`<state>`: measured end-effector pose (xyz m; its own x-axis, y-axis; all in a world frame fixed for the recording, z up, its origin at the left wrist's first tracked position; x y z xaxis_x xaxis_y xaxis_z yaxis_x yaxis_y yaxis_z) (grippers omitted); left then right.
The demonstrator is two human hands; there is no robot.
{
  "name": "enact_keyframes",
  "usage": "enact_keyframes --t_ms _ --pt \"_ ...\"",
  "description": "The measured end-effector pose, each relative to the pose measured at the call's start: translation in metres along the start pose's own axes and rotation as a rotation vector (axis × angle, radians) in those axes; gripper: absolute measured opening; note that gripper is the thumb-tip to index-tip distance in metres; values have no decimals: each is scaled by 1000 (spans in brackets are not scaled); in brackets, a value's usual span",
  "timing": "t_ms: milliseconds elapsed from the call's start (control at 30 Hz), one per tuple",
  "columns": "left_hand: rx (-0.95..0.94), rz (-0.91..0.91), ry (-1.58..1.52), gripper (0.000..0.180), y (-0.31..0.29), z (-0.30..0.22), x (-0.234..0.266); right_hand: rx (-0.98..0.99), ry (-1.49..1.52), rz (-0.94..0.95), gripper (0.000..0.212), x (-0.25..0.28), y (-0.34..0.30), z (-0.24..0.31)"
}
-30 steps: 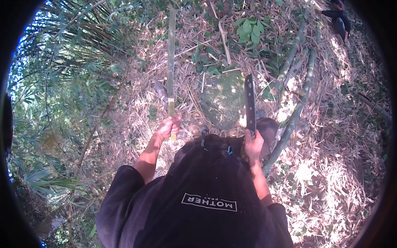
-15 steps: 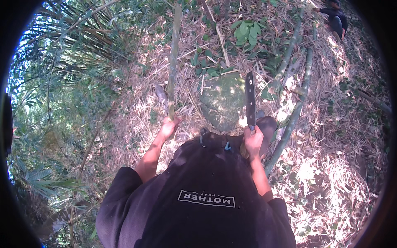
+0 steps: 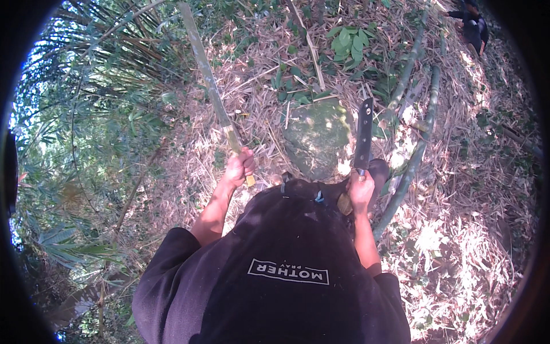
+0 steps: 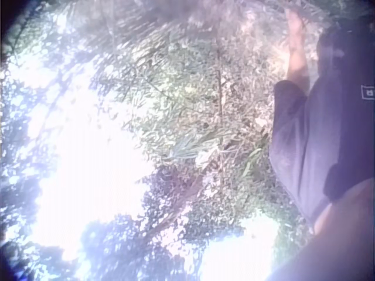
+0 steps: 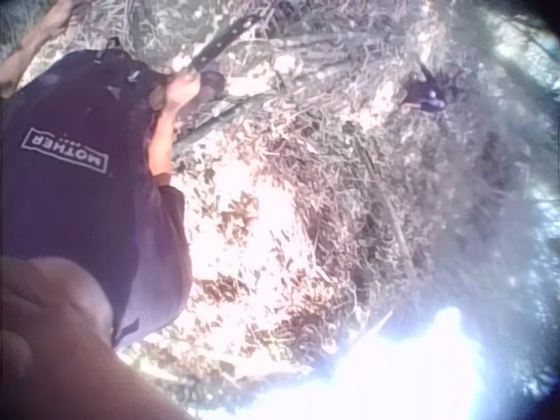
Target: The person uses a machete to split a long bamboo stalk into thin strips. They repeatedly strike the bamboo to separate it into smaller pieces, then peel and refine the strips by hand and with the blade.
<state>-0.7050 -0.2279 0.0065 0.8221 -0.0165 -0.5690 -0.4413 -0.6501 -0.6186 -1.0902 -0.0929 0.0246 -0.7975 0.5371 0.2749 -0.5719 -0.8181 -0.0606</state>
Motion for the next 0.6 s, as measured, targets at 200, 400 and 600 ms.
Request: enact_keyframes --t_ms 200,400,600 --pt "-21 37 -9 27 9 -4 -17 -21 19 12 16 -5 7 -8" --pt "-86 131 -170 23 22 -6 -51 -21 -5 25 16 -15 11 -9" --pt "-134 54 -203 21 18 -13 -59 -8 -80 96 18 -29 17 -8"
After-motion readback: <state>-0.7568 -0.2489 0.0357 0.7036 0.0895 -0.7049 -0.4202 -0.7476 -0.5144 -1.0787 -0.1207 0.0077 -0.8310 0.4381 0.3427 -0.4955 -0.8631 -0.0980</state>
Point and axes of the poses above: each hand's wrist, its own y-axis towards the middle knuckle, its own x-axis out of the back of the hand, z = x × y, the point moved 10 cm from there along y, towards the middle knuckle, and after that the axes turned 13 degrees about x, right-handed, at the moved point
